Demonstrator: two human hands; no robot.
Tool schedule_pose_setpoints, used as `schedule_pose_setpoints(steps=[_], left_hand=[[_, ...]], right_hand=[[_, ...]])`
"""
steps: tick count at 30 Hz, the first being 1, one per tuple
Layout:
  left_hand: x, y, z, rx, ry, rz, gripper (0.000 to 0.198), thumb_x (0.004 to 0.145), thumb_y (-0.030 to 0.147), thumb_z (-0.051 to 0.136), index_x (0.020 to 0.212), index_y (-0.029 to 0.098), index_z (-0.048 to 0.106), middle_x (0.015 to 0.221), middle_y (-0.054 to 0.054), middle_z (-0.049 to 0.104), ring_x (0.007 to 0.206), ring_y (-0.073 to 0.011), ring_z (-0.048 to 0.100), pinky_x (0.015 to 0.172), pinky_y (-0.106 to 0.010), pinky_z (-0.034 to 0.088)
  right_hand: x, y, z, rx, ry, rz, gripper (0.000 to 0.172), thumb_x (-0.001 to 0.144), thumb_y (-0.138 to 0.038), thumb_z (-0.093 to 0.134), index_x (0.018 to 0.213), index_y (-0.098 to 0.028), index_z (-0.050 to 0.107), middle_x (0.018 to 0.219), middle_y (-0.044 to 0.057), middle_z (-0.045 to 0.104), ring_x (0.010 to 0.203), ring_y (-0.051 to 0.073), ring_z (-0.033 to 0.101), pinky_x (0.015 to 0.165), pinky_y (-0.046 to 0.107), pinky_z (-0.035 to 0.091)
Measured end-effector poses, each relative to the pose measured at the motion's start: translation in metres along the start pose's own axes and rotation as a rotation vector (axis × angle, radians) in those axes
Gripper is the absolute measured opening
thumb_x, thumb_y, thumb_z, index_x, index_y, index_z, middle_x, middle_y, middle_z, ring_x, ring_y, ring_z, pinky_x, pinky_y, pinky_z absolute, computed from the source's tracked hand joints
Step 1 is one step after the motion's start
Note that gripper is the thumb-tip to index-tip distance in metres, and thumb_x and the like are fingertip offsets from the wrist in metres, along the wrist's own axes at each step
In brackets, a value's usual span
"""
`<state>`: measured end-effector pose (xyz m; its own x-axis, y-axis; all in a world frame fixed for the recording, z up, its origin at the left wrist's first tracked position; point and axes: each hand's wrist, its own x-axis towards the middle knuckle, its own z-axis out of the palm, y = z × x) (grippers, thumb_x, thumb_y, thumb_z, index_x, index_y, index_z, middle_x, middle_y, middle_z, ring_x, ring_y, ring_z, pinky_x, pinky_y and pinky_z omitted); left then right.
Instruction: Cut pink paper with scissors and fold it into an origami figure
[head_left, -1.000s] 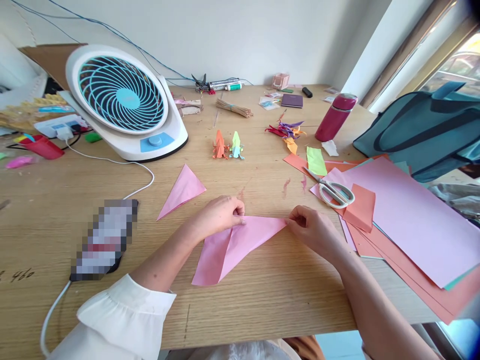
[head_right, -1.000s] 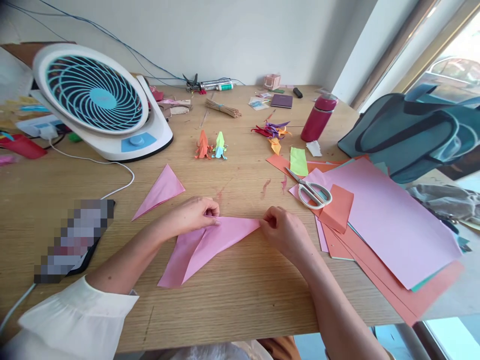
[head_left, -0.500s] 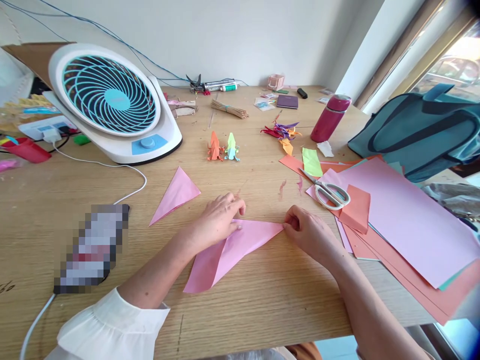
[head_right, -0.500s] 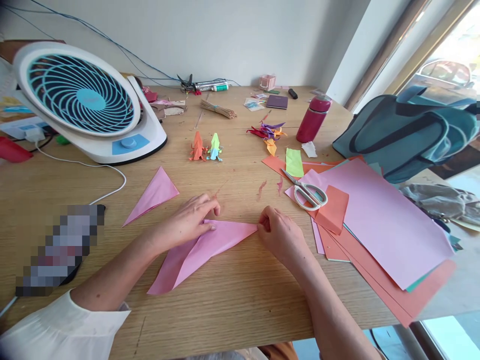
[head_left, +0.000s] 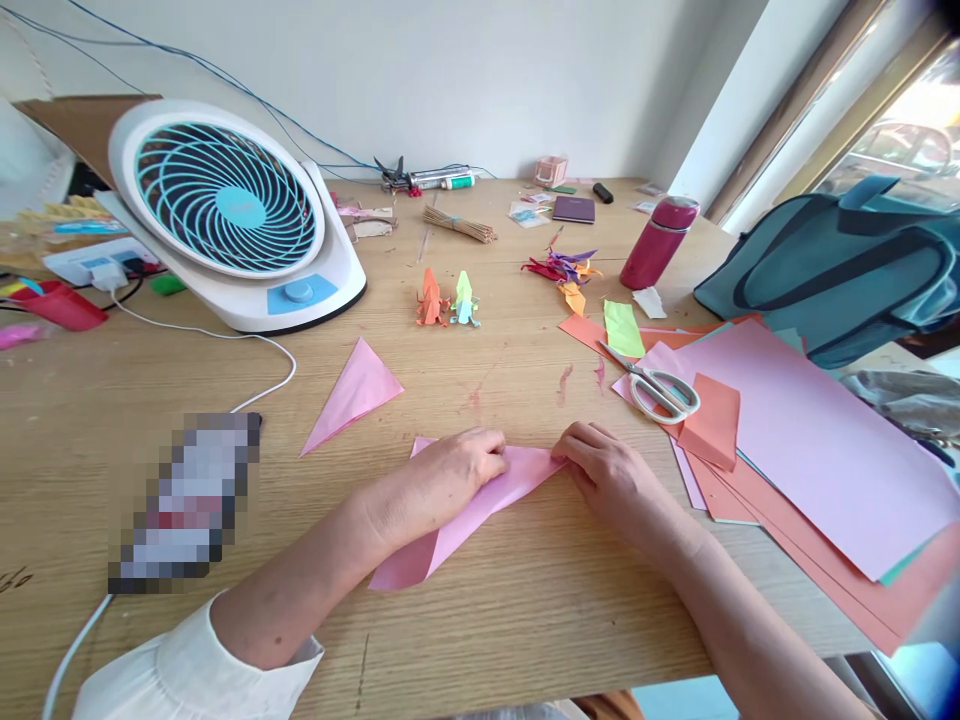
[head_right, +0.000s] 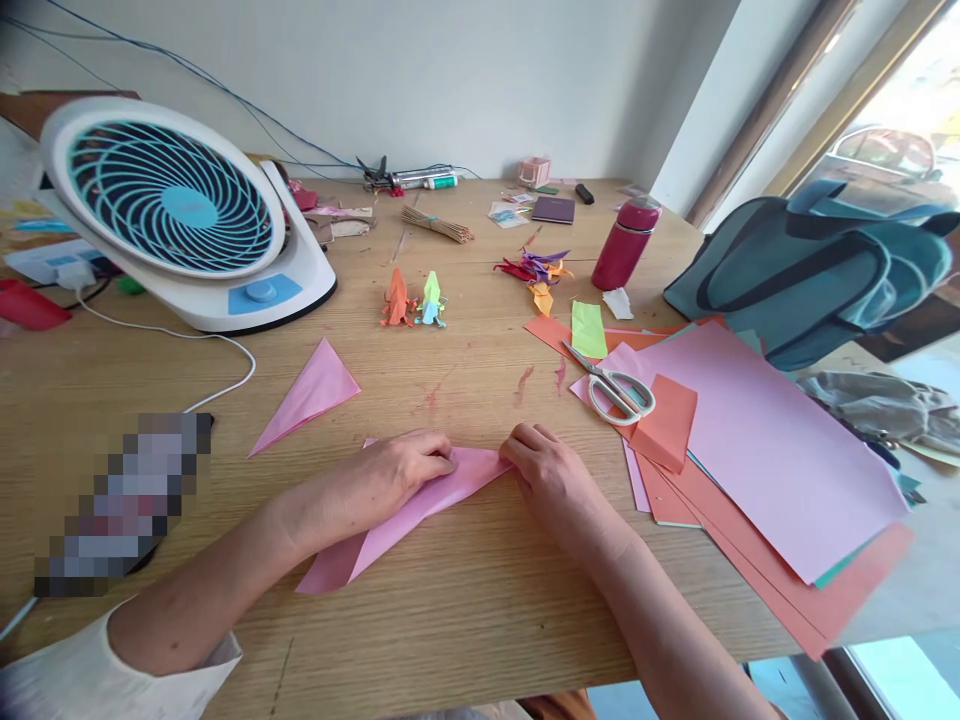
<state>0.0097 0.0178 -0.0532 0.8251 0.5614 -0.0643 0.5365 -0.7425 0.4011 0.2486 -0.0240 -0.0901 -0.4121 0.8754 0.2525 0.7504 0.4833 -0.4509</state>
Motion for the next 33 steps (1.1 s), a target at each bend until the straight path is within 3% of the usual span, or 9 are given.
schedule_pose_setpoints(steps=[4,8,13,16,20,25,27,30,33], left_hand=[[-0.001,0.006,-0.001,0.127,-0.083,-0.038,0.034,0.092,-0.002,0.038,0.098,0.017,0.066,0.097,-0.004,0.061,0.081,-0.0150,0.060,0.068,-0.026,0.042],[0.003,0.008,0.002,0.201,-0.071,0.002,0.028,0.095,0.006,0.041,0.101,0.017,0.066,0.098,-0.005,0.059,0.087,-0.0176,0.059,0.074,-0.028,0.044],[0.007,0.019,-0.006,0.114,-0.113,-0.116,0.034,0.101,0.038,0.038,0.107,0.020,0.066,0.105,-0.007,0.058,0.093,-0.0207,0.061,0.079,-0.032,0.046],[0.006,0.028,-0.013,0.055,-0.184,-0.200,0.055,0.084,0.061,0.060,0.118,0.018,0.061,0.122,-0.011,0.054,0.109,-0.0283,0.058,0.087,-0.036,0.047],[-0.003,0.035,-0.012,0.078,-0.225,-0.207,0.063,0.080,0.039,0.070,0.135,0.016,0.047,0.137,-0.016,0.047,0.126,-0.0313,0.049,0.101,-0.040,0.042],[-0.023,0.035,-0.009,0.095,-0.259,-0.099,0.065,0.079,0.005,0.053,0.141,0.015,0.035,0.147,-0.017,0.041,0.139,-0.0285,0.037,0.111,-0.040,0.033],[-0.029,0.032,-0.010,0.049,-0.279,-0.070,0.064,0.078,0.004,0.052,0.139,0.014,0.035,0.146,-0.016,0.043,0.138,-0.0276,0.040,0.110,-0.038,0.035],[-0.032,0.023,-0.013,-0.042,-0.272,-0.094,0.049,0.082,0.019,0.059,0.129,0.014,0.043,0.136,-0.017,0.052,0.119,-0.0273,0.057,0.095,-0.035,0.047],[-0.029,0.014,-0.016,-0.053,-0.244,-0.072,0.027,0.093,0.016,0.043,0.118,0.014,0.052,0.123,-0.014,0.061,0.107,-0.0244,0.064,0.088,-0.035,0.050]], right_hand=[[0.000,0.000,-0.003,-0.039,-0.018,-0.029,0.028,0.090,0.000,0.040,0.087,-0.016,0.062,0.088,0.008,0.062,0.082,0.019,0.056,0.073,0.030,0.045],[-0.004,0.002,-0.008,-0.019,-0.043,-0.027,0.030,0.091,0.001,0.040,0.096,-0.016,0.065,0.092,0.008,0.063,0.084,0.018,0.059,0.074,0.029,0.047],[-0.012,0.006,-0.015,-0.004,-0.087,-0.046,0.034,0.093,-0.001,0.040,0.106,-0.018,0.066,0.104,0.007,0.065,0.091,0.017,0.062,0.077,0.027,0.047],[-0.014,0.006,-0.016,-0.035,-0.097,-0.048,0.031,0.096,-0.007,0.042,0.110,-0.019,0.066,0.104,0.007,0.065,0.091,0.017,0.063,0.076,0.027,0.048],[-0.016,0.005,-0.015,-0.105,-0.101,-0.058,0.029,0.098,-0.011,0.042,0.114,-0.019,0.065,0.101,0.008,0.065,0.089,0.018,0.063,0.073,0.027,0.047],[-0.018,0.005,-0.014,-0.182,-0.126,-0.072,0.032,0.097,-0.010,0.043,0.120,-0.019,0.062,0.102,0.007,0.065,0.089,0.018,0.062,0.071,0.027,0.046],[-0.019,0.005,-0.014,-0.208,-0.124,-0.068,0.030,0.098,-0.011,0.042,0.118,-0.019,0.062,0.102,0.007,0.065,0.089,0.018,0.062,0.068,0.027,0.044],[-0.019,0.003,-0.015,-0.242,-0.125,-0.063,0.028,0.099,-0.013,0.039,0.113,-0.019,0.063,0.102,0.006,0.065,0.088,0.017,0.062,0.066,0.027,0.043],[-0.018,0.001,-0.017,-0.262,-0.143,-0.053,0.027,0.099,-0.013,0.039,0.112,-0.019,0.063,0.100,0.006,0.065,0.085,0.017,0.062,0.066,0.027,0.041]])
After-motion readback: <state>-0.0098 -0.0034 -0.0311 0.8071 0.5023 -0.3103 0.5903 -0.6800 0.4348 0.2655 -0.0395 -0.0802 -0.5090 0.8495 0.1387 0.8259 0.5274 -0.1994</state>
